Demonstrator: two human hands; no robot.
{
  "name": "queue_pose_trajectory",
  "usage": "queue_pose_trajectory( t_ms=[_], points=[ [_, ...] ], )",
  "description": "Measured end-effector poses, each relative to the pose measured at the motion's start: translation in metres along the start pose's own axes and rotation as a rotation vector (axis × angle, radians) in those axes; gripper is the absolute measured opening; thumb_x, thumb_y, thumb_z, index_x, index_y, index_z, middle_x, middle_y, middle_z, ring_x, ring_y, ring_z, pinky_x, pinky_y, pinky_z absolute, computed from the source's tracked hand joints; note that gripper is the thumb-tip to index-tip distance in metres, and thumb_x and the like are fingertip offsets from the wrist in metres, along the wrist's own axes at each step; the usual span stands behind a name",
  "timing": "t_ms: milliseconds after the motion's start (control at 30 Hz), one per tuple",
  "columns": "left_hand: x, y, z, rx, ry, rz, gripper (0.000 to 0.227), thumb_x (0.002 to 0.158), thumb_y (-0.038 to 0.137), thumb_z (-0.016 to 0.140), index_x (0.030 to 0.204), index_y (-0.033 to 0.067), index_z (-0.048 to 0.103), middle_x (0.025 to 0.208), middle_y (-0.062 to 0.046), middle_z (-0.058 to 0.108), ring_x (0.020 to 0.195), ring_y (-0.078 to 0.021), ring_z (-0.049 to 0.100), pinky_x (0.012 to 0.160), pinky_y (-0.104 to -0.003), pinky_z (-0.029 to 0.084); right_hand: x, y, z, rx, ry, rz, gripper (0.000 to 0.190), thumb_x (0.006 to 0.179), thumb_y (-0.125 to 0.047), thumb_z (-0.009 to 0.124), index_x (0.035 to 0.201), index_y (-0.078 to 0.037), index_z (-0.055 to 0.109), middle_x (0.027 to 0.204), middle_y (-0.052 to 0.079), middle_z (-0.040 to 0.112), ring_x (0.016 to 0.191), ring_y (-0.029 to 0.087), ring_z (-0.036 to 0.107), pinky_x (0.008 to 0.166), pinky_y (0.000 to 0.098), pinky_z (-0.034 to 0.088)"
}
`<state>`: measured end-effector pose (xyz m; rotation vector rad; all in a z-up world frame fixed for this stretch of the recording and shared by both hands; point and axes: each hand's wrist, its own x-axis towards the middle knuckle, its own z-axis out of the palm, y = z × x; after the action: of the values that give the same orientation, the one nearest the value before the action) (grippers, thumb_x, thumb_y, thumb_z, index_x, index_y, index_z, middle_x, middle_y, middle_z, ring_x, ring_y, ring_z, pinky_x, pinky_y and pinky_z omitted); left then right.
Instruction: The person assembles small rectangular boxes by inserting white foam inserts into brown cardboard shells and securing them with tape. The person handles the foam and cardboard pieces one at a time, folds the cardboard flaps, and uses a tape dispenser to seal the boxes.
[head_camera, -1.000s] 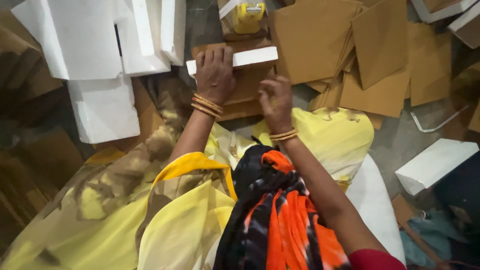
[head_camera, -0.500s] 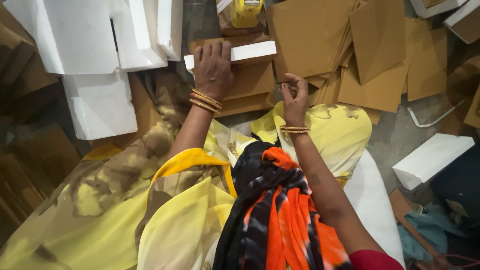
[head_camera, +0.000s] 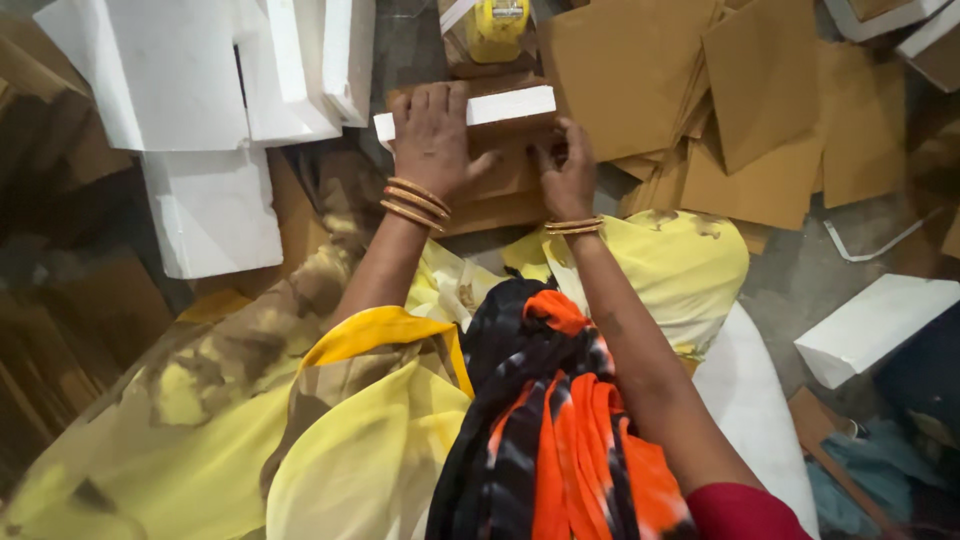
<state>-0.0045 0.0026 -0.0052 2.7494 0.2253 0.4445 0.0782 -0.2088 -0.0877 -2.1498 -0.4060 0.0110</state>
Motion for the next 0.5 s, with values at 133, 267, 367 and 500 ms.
queue_pose_trajectory(
  t_ms=[133,267,367,500],
  points=[
    [0.008,-0.006,0.0,-0.023,-0.213,-0.049,0.114,0.076,0.089,0.061,0.142,-0.0035,0.044,0.127,-0.022,0.054,0.123,-0.0375,0.047,0.107,-0.055,0.025,-0.005,0.017,-0.005,0.126,-0.051,0.074,0.035,0.092,-0.006,0.08,0.123,-0.004,0.063,0.091,0.004,0.067,0.081,0.014,0.062,0.076,0.0294,0.054],
    [0.016,-0.018,0.009,-0.089,-0.341,-0.087,0.118,0.083,0.095,0.045,0.151,-0.0013,0.037,0.141,-0.025,0.049,0.131,-0.0393,0.042,0.11,-0.054,0.022,-0.015,0.022,-0.022,0.465,-0.237,0.299,0.026,0.095,-0.007,0.073,0.12,-0.005,0.064,0.088,0.0,0.066,0.077,0.009,0.061,0.068,0.0246,0.049],
    [0.02,-0.026,0.015,-0.123,-0.43,-0.117,0.113,0.089,0.091,0.042,0.155,-0.0007,0.033,0.144,-0.027,0.045,0.132,-0.0414,0.04,0.11,-0.053,0.021,-0.027,0.012,-0.052,0.6,-0.297,0.524,0.022,0.095,-0.008,0.067,0.116,-0.005,0.066,0.089,-0.001,0.066,0.073,0.008,0.057,0.062,0.0228,0.043],
    [0.016,-0.027,0.021,-0.086,-0.351,-0.056,0.089,0.099,0.069,0.05,0.154,0.0015,0.034,0.143,-0.025,0.047,0.126,-0.0406,0.043,0.106,-0.052,0.023,-0.046,-0.004,-0.102,0.867,-0.288,0.611,0.016,0.096,-0.009,0.057,0.108,-0.002,0.065,0.094,0.001,0.07,0.082,0.008,0.065,0.075,0.0215,0.052]
  ],
)
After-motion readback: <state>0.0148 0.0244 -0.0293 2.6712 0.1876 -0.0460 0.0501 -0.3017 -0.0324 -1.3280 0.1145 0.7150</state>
